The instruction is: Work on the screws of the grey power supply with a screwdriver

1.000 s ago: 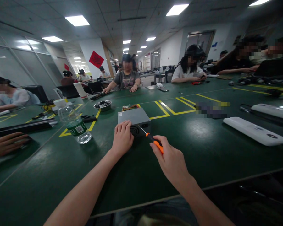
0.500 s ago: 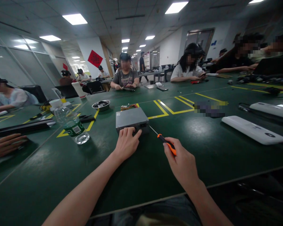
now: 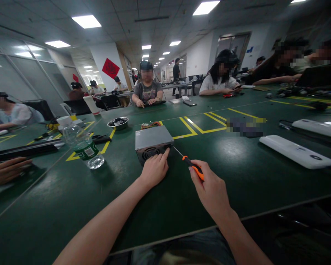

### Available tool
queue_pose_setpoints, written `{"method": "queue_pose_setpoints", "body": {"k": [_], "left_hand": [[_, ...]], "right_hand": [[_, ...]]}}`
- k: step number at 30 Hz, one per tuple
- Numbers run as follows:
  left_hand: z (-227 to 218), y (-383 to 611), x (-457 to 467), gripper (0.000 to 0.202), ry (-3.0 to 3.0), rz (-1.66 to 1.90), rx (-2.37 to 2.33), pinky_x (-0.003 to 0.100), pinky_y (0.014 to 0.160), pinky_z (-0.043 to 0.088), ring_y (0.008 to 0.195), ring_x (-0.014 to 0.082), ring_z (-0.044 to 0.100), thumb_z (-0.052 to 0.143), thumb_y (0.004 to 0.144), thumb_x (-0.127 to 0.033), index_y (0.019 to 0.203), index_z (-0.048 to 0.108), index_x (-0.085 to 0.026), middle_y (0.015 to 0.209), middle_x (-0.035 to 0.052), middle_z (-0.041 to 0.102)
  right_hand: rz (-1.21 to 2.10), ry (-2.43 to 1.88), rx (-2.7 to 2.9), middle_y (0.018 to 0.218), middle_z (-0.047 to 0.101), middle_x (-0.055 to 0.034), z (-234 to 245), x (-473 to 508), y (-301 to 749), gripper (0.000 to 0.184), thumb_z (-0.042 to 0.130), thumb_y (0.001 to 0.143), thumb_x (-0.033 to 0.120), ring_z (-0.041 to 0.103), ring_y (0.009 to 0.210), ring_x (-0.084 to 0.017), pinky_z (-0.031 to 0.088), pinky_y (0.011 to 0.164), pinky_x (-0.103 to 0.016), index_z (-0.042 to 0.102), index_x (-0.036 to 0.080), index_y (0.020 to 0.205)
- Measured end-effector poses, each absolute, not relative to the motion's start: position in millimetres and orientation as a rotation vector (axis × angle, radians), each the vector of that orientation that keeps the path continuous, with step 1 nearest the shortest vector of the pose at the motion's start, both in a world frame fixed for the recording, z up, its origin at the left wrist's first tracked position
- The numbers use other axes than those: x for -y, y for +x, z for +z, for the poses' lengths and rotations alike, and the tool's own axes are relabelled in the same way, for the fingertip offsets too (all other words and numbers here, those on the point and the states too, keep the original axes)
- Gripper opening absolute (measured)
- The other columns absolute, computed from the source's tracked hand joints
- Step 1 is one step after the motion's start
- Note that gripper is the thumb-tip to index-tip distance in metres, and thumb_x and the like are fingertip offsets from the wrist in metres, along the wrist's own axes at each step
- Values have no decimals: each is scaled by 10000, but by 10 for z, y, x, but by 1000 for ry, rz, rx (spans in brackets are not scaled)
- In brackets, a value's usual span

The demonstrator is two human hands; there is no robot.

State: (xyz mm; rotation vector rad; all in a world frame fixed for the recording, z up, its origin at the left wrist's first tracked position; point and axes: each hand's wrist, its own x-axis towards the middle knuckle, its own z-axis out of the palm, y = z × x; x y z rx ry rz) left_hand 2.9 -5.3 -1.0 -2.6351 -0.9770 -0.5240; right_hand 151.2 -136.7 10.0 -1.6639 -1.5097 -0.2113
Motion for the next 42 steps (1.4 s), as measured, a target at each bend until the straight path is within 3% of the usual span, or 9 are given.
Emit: {"method": "queue_pose_setpoints", "body": {"k": [8, 14, 17, 23, 27, 31, 39, 42], "left_hand": [[-20, 38, 38, 488, -2700, -562, 1049, 294, 755, 465, 861, 176, 579, 340, 876, -223, 1353, 273, -145, 984, 75, 616], [-32, 44, 25, 501, -2749, -584, 1119, 271, 732, 467, 834, 162, 598, 354, 859, -183, 1352, 268, -162, 964, 67, 635], [-28, 44, 26, 512, -2770, -573, 1127, 267, 717, 467, 816, 163, 605, 368, 848, -178, 1350, 270, -158, 933, 63, 643], [-29, 48, 37, 528, -2754, -544, 1157, 265, 703, 467, 795, 163, 612, 382, 835, -171, 1351, 272, -170, 917, 56, 650], [-22, 52, 40, 530, -2746, -534, 1177, 254, 718, 462, 804, 156, 612, 383, 837, -170, 1355, 271, -170, 904, 52, 652], [-18, 54, 41, 535, -2764, -534, 1167, 257, 715, 464, 801, 160, 616, 375, 840, -178, 1362, 256, -169, 905, 54, 654], [-36, 43, 31, 549, -2754, -532, 1183, 259, 699, 467, 768, 161, 617, 375, 830, -181, 1365, 250, -167, 878, 51, 655], [-34, 42, 33, 540, -2759, -539, 1183, 264, 689, 469, 756, 165, 618, 374, 834, -187, 1361, 257, -167, 867, 51, 654]], "right_hand": [[-161, -1660, 1525, 909, 634, -47, 100, 1353, 1510, 225, 376, 900, 324, 636, 720, -165, 487, 571, -266, 488, 191, 1041], [-297, -1550, 1533, 1079, 465, -158, 82, 1323, 1449, 301, 416, 853, 256, 562, 931, -226, 513, 697, -345, 423, 130, 1127], [-333, -1437, 1604, 1051, 483, -136, 73, 1323, 1440, 274, 406, 862, 197, 544, 955, -209, 502, 756, -345, 407, 143, 1131], [-364, -1524, 1564, 932, 561, -59, 68, 1340, 1502, 182, 409, 898, 246, 590, 815, -162, 494, 700, -286, 506, 204, 1046], [-239, -1532, 1558, 1017, 502, -92, 97, 1349, 1470, 223, 375, 903, 265, 565, 899, -181, 495, 750, -321, 487, 191, 1081], [-179, -1439, 1601, 1133, 403, -139, 121, 1356, 1402, 303, 381, 871, 190, 491, 1038, -208, 476, 838, -367, 395, 158, 1173], [-282, -1482, 1525, 985, 502, -78, 100, 1340, 1443, 189, 374, 899, 225, 575, 821, -161, 524, 674, -303, 471, 201, 1059], [-230, -1501, 1544, 1022, 485, -89, 100, 1351, 1441, 196, 363, 900, 234, 572, 877, -182, 526, 716, -336, 471, 204, 1061]]}}
